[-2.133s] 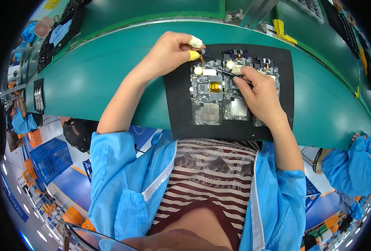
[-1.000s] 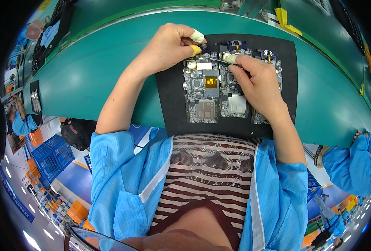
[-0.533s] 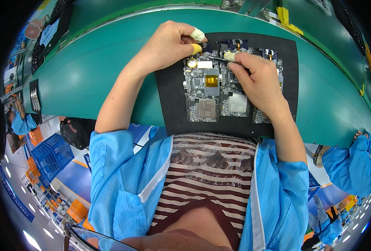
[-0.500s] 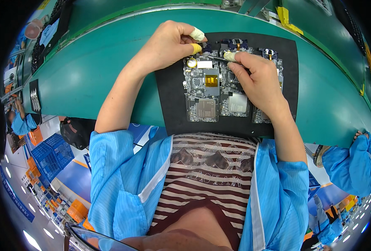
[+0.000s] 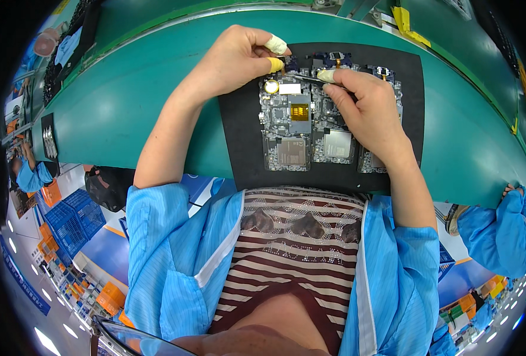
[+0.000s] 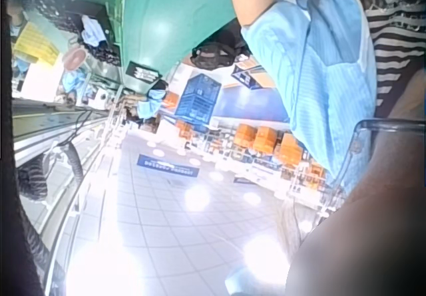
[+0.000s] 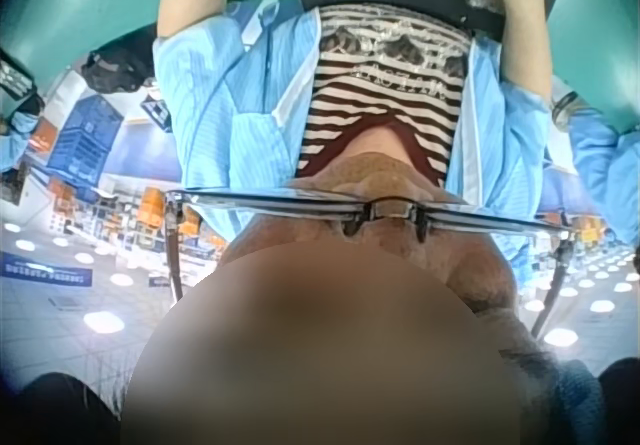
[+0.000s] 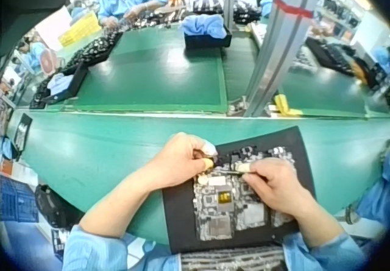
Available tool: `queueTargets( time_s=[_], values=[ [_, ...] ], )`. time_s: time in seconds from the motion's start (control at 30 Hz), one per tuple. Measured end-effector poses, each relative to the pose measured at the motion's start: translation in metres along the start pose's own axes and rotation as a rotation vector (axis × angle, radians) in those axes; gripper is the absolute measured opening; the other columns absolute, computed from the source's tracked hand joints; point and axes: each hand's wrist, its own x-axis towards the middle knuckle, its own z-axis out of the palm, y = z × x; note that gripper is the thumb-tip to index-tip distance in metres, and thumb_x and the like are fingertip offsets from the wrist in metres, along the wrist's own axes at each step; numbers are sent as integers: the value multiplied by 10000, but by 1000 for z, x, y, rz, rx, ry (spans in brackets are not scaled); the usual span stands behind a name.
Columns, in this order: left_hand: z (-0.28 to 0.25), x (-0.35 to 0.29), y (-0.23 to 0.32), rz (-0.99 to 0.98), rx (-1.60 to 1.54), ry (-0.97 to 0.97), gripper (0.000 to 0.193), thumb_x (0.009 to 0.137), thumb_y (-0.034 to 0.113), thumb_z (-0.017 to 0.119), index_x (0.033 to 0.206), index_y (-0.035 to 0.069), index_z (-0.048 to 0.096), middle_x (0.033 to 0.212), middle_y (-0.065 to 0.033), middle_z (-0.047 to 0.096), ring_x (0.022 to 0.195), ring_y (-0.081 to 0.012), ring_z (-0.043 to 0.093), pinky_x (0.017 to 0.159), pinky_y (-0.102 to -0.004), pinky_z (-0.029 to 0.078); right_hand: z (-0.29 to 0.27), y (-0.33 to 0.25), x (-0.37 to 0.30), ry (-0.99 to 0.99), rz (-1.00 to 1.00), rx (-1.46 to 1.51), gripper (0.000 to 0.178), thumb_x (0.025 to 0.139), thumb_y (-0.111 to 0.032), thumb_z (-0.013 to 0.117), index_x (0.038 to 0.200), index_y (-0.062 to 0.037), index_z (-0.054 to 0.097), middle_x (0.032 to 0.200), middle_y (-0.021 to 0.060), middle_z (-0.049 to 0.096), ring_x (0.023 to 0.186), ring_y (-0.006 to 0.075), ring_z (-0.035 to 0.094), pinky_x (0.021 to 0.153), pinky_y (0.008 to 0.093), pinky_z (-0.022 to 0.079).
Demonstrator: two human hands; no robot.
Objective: Assembling electronic components and circuit boards into device housings on a factory production line.
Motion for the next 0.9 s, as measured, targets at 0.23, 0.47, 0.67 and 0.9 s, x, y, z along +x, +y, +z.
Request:
queueTargets(
  time_s=[0.23,0.47,0.67,0.9],
  values=[
    [1,1,-1,-14,-2,1,193,766,-37,585,949,-60,641,789,-69,642,712,-72,578,644,-208,480,0,0,3,-8,-33,-20,102,795,-93,619,851,-10,601,712,139,588,637,292,570,573,337,444],
    [2,1,1,-6,28,9,192,769,-34,587,951,-62,639,802,-69,643,726,-72,582,655,-207,483,1,6,5,1,-56,-31,100,787,-92,628,840,-9,610,719,136,597,653,293,579,588,338,456],
    [2,1,0,-12,21,13,188,768,-25,598,947,-61,641,801,-64,642,721,-69,578,652,-205,480,-4,9,8,-57,-36,-41,109,794,-91,624,868,-12,627,754,131,623,675,281,593,603,326,464],
    [2,0,0,-15,36,12,179,767,-17,612,939,-59,639,786,-51,637,708,-60,569,637,-202,473,-9,13,15,-85,-29,25,119,800,-90,616,874,2,627,780,133,633,671,270,594,600,314,462]
  ],
)
